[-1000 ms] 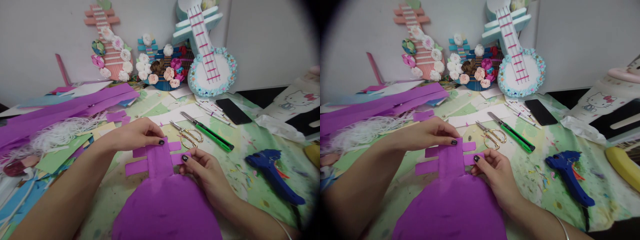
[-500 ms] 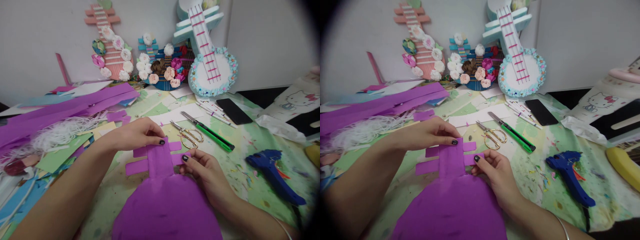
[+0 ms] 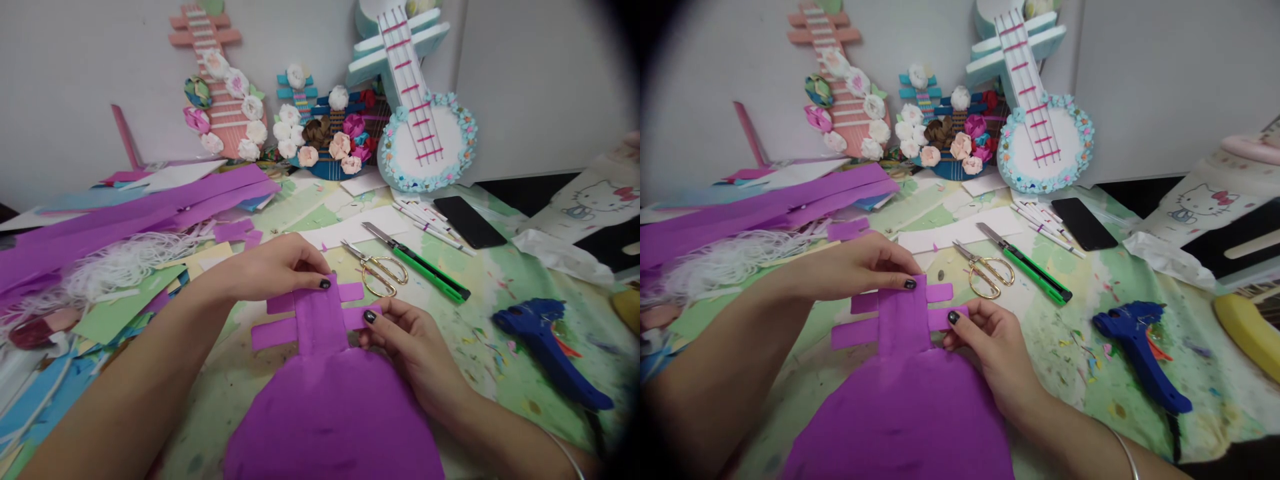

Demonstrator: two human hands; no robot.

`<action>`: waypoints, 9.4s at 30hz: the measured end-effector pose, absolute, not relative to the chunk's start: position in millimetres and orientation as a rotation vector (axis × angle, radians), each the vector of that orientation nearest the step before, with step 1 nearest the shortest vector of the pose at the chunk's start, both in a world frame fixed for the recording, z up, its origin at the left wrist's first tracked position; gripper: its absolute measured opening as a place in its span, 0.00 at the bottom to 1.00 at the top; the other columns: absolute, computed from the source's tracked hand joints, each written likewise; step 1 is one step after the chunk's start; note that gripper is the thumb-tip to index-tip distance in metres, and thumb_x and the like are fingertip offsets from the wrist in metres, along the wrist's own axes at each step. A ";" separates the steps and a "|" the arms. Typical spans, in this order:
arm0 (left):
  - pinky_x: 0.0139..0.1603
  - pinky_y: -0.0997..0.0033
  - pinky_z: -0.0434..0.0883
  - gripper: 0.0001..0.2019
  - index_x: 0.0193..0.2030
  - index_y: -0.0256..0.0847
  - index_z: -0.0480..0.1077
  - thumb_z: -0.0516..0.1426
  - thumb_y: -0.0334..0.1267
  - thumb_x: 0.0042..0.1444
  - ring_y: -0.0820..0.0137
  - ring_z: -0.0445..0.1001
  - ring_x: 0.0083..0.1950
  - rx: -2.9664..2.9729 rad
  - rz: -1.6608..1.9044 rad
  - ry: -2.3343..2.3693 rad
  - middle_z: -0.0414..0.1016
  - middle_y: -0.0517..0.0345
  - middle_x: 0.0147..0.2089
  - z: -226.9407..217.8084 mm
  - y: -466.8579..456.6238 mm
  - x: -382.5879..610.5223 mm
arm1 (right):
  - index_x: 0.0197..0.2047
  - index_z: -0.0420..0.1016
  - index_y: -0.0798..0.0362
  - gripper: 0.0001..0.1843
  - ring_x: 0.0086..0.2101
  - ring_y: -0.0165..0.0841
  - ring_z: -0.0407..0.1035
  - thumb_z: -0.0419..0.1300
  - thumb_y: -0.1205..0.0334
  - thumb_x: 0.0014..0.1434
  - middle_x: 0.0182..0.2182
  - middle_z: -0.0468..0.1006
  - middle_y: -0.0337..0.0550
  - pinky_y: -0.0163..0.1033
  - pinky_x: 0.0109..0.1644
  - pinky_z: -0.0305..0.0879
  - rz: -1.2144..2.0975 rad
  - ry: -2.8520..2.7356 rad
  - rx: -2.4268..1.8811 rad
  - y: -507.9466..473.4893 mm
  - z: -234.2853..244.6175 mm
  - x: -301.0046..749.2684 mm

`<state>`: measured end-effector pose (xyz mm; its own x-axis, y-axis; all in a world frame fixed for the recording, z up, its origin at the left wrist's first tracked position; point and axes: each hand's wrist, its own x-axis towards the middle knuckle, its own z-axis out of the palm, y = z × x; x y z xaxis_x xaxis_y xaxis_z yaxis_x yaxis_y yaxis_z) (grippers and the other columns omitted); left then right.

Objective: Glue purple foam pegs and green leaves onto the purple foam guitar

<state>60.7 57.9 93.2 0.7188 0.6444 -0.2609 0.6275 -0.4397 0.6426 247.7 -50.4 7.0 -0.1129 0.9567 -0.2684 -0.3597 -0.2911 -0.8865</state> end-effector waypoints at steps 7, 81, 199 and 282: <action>0.28 0.78 0.60 0.11 0.36 0.36 0.77 0.54 0.38 0.53 0.77 0.63 0.26 2.177 0.036 0.953 0.74 0.60 0.29 92.7 57.4 61.9 | 0.29 0.72 0.56 0.10 0.24 0.26 0.68 0.66 0.58 0.50 0.22 0.75 0.38 0.31 0.32 0.63 1.613 -0.810 -1.079 -48.6 5.0 248.7; 0.29 0.79 0.61 0.12 0.37 0.35 0.77 0.56 0.39 0.52 0.77 0.64 0.28 2.046 0.058 0.948 0.75 0.59 0.31 85.3 62.6 58.7 | 0.36 0.73 0.54 0.10 0.28 0.25 0.65 0.63 0.56 0.54 0.28 0.72 0.37 0.31 0.35 0.60 1.618 -0.811 -1.091 -50.1 -3.1 249.0; 0.38 0.71 0.69 0.14 0.40 0.37 0.75 0.61 0.36 0.44 0.71 0.73 0.34 1.791 0.295 1.031 0.78 0.54 0.36 94.7 84.1 10.2 | 0.36 0.77 0.55 0.17 0.33 0.35 0.70 0.66 0.50 0.48 0.32 0.77 0.43 0.38 0.38 0.67 1.585 -1.224 -1.201 -42.5 5.5 258.2; 0.52 0.61 0.72 0.10 0.43 0.43 0.76 0.59 0.34 0.53 0.63 0.77 0.46 2.519 1.859 1.160 0.79 0.52 0.44 21.7 0.8 3.0 | 0.41 0.79 0.48 0.10 0.44 0.39 0.71 0.59 0.63 0.56 0.41 0.80 0.44 0.48 0.52 0.65 0.301 -1.611 -0.747 5.5 18.0 258.8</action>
